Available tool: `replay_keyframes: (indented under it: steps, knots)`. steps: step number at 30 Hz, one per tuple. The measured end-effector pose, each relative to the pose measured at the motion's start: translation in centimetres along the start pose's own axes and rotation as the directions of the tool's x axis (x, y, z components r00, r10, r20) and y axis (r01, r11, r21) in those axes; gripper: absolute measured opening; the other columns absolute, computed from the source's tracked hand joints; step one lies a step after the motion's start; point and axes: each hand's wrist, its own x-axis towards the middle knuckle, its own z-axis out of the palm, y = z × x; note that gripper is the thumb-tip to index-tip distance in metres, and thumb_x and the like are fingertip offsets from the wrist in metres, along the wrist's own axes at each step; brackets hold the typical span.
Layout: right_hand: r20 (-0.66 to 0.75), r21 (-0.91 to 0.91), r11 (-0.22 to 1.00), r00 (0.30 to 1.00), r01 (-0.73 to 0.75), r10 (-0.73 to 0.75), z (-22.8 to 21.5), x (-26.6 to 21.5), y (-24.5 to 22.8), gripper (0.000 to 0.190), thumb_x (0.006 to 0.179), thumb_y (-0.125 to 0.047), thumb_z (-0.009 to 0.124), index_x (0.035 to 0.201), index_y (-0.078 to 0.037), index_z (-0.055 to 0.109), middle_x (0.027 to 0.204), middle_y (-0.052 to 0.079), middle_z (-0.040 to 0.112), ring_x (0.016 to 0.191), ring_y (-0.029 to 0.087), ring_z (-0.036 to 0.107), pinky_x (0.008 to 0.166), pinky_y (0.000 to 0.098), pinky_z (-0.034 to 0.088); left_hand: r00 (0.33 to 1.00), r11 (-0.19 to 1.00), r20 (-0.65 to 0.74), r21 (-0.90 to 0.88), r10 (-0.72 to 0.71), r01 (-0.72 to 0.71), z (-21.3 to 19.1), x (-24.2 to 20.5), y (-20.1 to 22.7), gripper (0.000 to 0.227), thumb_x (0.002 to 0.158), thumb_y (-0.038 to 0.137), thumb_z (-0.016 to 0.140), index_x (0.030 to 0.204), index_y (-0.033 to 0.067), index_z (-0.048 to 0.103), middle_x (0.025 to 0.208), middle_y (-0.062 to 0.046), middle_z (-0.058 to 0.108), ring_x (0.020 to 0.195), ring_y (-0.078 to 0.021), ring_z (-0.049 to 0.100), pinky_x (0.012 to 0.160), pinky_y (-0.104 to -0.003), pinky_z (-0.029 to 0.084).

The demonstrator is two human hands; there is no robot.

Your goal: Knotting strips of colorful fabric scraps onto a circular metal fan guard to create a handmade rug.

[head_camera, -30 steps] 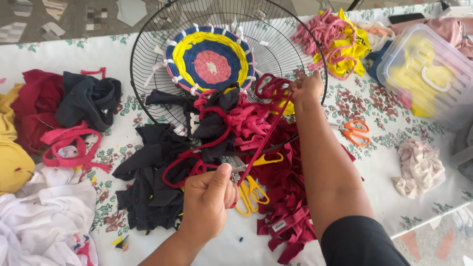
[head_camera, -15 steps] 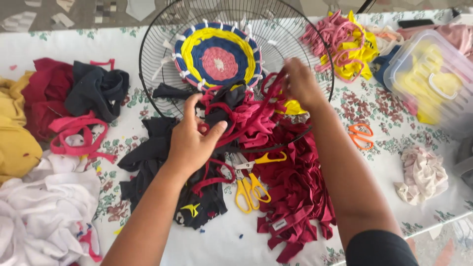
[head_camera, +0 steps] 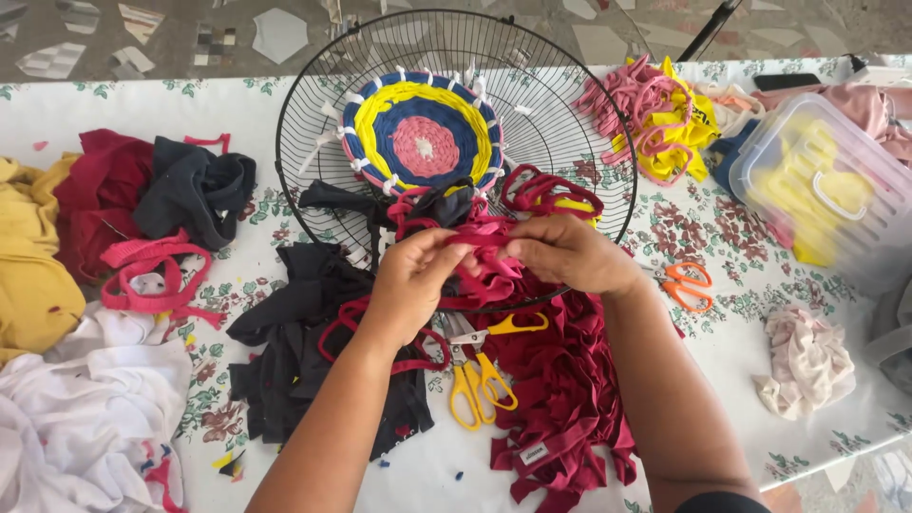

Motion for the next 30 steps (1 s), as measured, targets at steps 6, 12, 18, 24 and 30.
replay_keyframes:
  steps: [6,12,18,24,30]
  knots:
    - [-0.175,0.073,0.996,0.983,-0.043,0.055,-1.4,-1.4,3.3,0.024,0.104,-0.008,0.058,0.096,0.008,0.073,0.060,0.006,0.052,0.047,0.014,0.054,0.045,0.0278,0.050,0.993,0.976,-0.009,-0.185,-0.119,0.115,0.1,-0.8,0.0,0.015,0.097,0.009,0.067,0.107,0.0011,0.074,0.065,-0.009,0.062,0.048,-0.0186,0.065,0.040,-0.027,0.053]
    - [-0.619,0.448,0.871,0.772,0.200,0.141,0.8,0.8,3.0,0.039,0.102,-0.023,0.068,0.071,-0.003,0.059,0.060,0.003,0.044,0.055,0.018,0.057,0.063,0.0407,0.061,0.992,0.978,-0.044,0.171,-0.116,0.122,2.3,-3.3,-1.1,0.027,0.101,0.028,0.065,0.089,0.0086,0.078,0.060,-0.005,0.064,0.054,-0.0104,0.053,0.048,-0.025,0.041]
    - [-0.411,0.910,0.216,0.697,0.354,0.588,-1.9,3.6,5.3,0.025,0.107,-0.020,0.054,0.087,-0.009,0.044,0.070,-0.007,0.040,0.052,0.006,0.035,0.059,0.0289,0.035,0.999,0.670,0.042,0.742,-0.028,-0.012,4.3,-5.6,-6.3,0.035,0.106,0.042,0.043,0.109,0.0149,0.065,0.071,-0.020,0.071,0.076,-0.0435,0.072,0.068,-0.056,0.056]
    - [-0.548,0.830,0.370,0.490,0.417,0.677,-4.7,6.5,10.1,0.031,0.103,-0.018,0.050,0.073,-0.016,0.040,0.058,-0.009,0.025,0.041,0.008,0.020,0.042,0.0277,0.024,0.999,0.870,0.016,0.492,-0.045,0.032,7.0,-6.9,-5.2,0.031,0.105,0.029,0.041,0.096,0.0120,0.065,0.063,-0.016,0.068,0.067,-0.0400,0.071,0.063,-0.045,0.056]
    - [-0.624,0.776,0.479,0.391,0.411,0.676,-6.4,8.0,12.6,0.031,0.102,-0.016,0.048,0.072,-0.016,0.040,0.057,-0.009,0.018,0.037,0.009,0.021,0.038,0.0253,0.021,0.994,0.913,-0.020,0.392,-0.111,0.110,7.9,-7.0,-4.5,0.031,0.105,0.031,0.042,0.094,0.0117,0.063,0.064,-0.016,0.067,0.068,-0.0379,0.071,0.064,-0.045,0.055]
